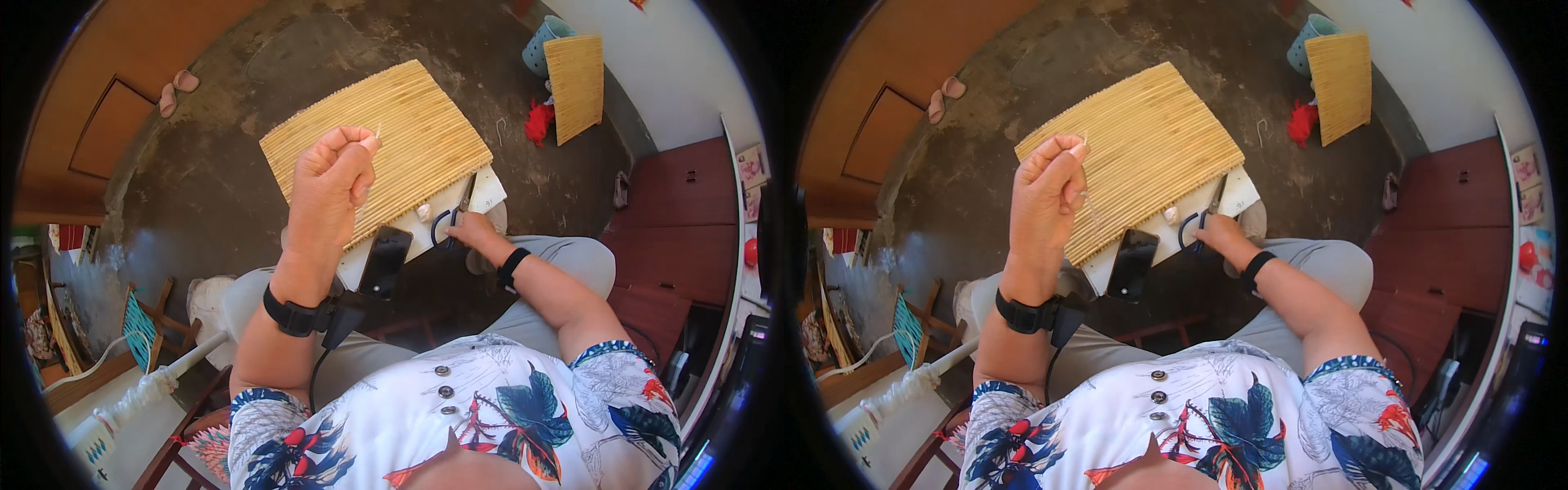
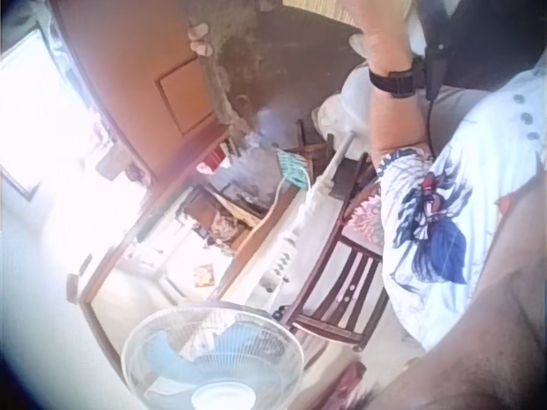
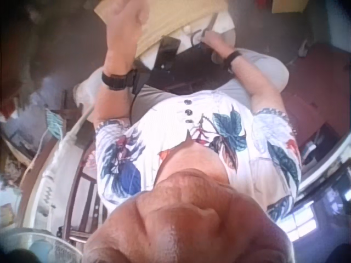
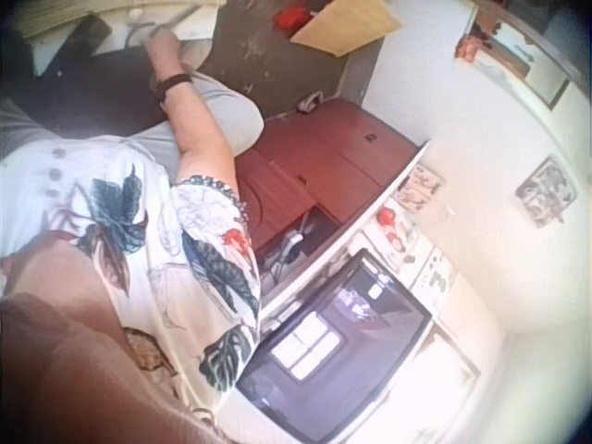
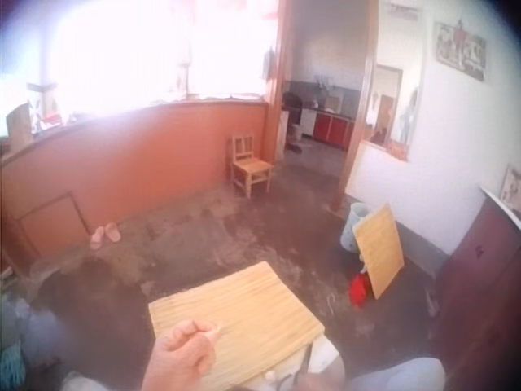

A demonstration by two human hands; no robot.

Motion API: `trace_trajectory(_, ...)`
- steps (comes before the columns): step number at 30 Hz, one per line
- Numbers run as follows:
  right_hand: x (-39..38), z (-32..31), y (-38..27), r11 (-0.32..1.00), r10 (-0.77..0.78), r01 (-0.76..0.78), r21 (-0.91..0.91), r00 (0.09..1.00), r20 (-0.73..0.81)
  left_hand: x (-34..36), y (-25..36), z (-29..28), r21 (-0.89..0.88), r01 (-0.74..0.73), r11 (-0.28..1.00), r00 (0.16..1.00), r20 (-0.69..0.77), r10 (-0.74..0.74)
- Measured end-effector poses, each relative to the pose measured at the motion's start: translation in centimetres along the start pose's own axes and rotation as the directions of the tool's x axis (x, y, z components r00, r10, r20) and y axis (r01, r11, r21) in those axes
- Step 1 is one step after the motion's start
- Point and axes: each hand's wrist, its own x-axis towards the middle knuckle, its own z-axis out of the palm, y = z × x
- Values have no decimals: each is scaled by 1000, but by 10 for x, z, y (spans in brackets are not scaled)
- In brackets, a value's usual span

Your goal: The person threads a needle and sews along the edge of a bamboo mat, using scissors to cut the thread and finishing by sewing the final stitches by hand.

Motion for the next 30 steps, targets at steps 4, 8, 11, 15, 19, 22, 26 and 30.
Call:
trace_trajectory(4,-1,19,-9,991,137,-127,52,927,-349,-7,8,0,-14,-11,1000,1000,28,11)
trace_trajectory(8,-3,45,-9,955,266,-185,233,881,-391,-45,24,0,83,-136,987,984,128,125)
trace_trajectory(11,15,70,18,999,42,-43,15,760,-648,-94,57,16,50,-216,975,896,407,178)
trace_trajectory(15,-27,36,13,878,281,62,475,738,-614,-117,70,24,-405,-387,828,399,736,547)
trace_trajectory(19,-87,-34,11,445,400,-48,894,904,-151,-147,78,27,-438,-414,798,479,641,600)
trace_trajectory(22,-97,-58,-8,461,449,-16,887,867,-218,-139,78,36,-560,-326,762,454,614,645)
trace_trajectory(26,-139,-110,-74,546,46,539,641,745,-666,-138,75,44,-626,-239,742,459,601,654)
trace_trajectory(30,-123,-132,-109,600,-117,473,645,849,-515,-136,58,52,-610,-257,749,464,602,650)
